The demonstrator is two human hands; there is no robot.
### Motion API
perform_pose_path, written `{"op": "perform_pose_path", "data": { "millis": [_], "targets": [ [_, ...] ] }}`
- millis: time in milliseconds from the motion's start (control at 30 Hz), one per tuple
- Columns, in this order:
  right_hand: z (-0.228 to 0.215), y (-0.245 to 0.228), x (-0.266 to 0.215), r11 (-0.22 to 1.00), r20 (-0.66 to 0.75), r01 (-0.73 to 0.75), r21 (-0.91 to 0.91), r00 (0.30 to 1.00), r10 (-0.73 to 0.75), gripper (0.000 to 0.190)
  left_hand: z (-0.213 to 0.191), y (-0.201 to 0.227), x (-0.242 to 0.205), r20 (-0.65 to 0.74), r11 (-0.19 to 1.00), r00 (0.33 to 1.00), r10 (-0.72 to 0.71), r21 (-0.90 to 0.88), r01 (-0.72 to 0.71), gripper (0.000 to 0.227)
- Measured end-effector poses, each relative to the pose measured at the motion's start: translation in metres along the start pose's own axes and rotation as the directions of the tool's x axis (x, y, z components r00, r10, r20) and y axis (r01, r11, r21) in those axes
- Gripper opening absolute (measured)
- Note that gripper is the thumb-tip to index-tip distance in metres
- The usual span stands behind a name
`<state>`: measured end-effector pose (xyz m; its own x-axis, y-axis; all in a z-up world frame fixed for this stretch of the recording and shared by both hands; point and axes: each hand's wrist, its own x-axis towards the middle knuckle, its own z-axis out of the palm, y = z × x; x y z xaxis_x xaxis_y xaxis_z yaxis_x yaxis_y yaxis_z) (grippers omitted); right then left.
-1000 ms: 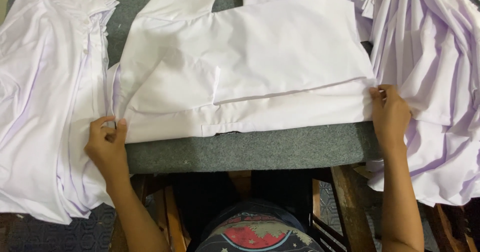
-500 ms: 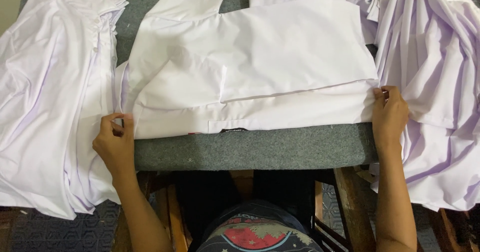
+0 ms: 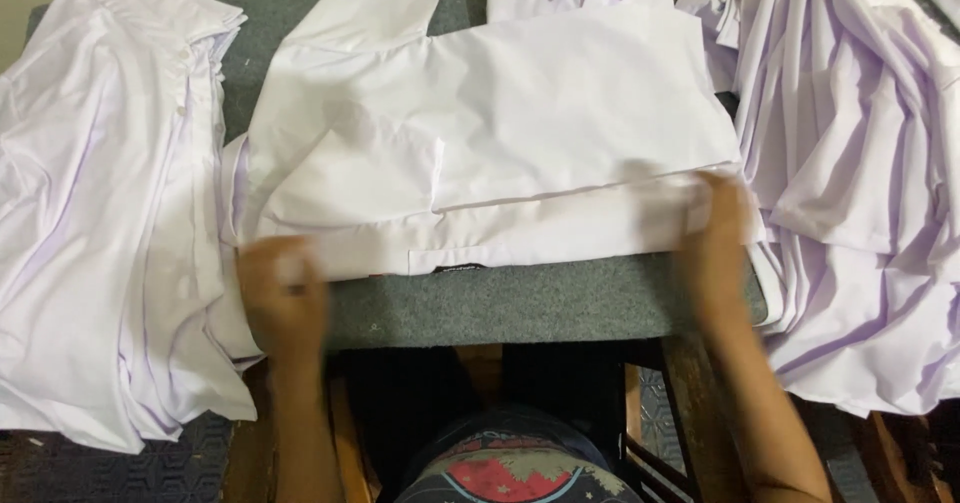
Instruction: A person is smoothing and folding a white collared shirt on a flat surface in a work environment.
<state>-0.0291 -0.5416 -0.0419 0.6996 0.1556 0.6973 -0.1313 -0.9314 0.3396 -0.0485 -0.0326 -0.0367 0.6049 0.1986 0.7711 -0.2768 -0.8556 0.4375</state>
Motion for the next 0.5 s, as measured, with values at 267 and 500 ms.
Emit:
{"op": "perform_pose_path", "data": {
  "millis": [267, 500],
  "targets": [
    [-0.079, -0.152, 0.031, 0.636, 0.144, 0.212, 0.742, 0.876, -0.460, 0.047, 0.068, 0.107, -0.014, 0.435, 0.904, 0.804, 0.405, -0.321, -0.282, 0.035],
    [-0.070, -0.140, 0.024, 0.718, 0.449, 0.103, 0.688, 0.716, -0.534, 0.060, 0.071, 0.110, -0.020, 0.698, 0.966, 0.667, 0.259, -0.193, -0.173, 0.047]
  ]
}}
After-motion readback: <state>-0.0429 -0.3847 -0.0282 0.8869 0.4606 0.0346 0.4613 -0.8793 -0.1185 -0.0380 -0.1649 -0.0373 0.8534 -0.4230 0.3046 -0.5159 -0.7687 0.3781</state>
